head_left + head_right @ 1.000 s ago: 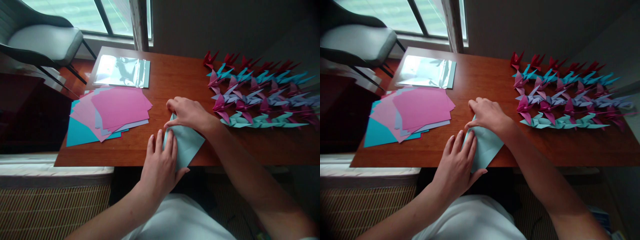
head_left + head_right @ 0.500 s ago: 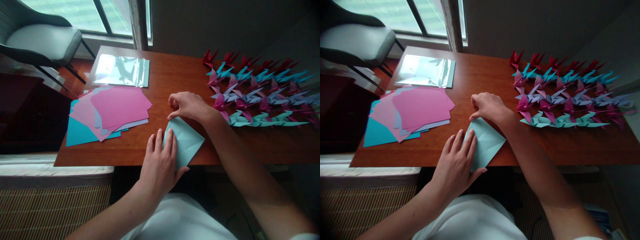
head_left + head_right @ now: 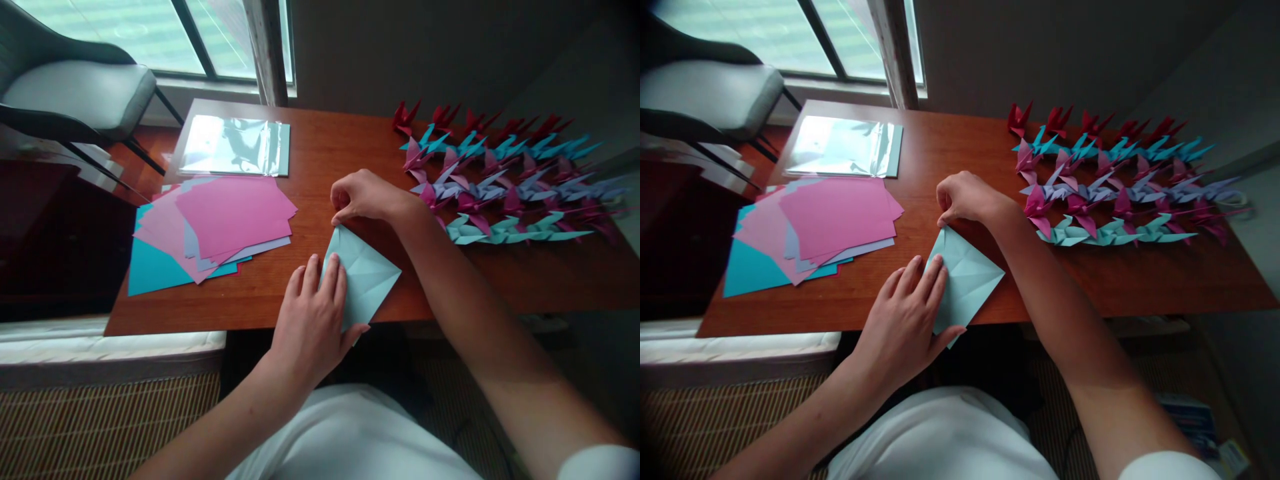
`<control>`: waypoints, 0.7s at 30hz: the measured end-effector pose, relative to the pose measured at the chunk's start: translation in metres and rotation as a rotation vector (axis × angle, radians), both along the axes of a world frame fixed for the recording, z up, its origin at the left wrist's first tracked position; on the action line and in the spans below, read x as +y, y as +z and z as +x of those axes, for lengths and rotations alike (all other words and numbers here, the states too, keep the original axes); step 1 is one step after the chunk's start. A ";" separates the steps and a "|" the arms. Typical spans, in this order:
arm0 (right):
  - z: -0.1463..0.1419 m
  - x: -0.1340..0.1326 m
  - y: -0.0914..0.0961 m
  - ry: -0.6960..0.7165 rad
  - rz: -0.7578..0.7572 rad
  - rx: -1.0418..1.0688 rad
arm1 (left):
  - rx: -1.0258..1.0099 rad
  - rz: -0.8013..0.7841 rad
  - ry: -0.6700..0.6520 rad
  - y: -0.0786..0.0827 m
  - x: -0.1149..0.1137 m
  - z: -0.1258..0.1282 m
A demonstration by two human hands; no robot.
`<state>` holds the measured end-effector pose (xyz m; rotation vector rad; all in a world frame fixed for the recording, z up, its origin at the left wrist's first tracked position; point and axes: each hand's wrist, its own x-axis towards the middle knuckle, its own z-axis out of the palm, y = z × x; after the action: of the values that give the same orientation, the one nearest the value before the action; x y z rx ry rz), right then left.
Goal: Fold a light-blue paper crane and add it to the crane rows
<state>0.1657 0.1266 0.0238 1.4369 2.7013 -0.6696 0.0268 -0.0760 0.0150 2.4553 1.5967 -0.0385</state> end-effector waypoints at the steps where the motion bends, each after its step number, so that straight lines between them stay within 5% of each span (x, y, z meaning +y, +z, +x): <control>1: 0.000 0.000 0.000 -0.007 -0.002 0.002 | -0.002 0.003 -0.001 0.000 0.000 0.000; 13: -0.021 -0.040 0.013 -0.041 0.020 -0.220 | -0.018 0.041 -0.008 -0.003 0.001 0.000; 21: -0.011 -0.047 0.005 -0.064 0.024 -0.174 | -0.020 0.046 0.002 -0.006 0.001 0.001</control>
<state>0.1552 0.0795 0.0290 1.5153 2.5502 -0.4901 0.0274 -0.0754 0.0093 2.4804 1.6088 0.0231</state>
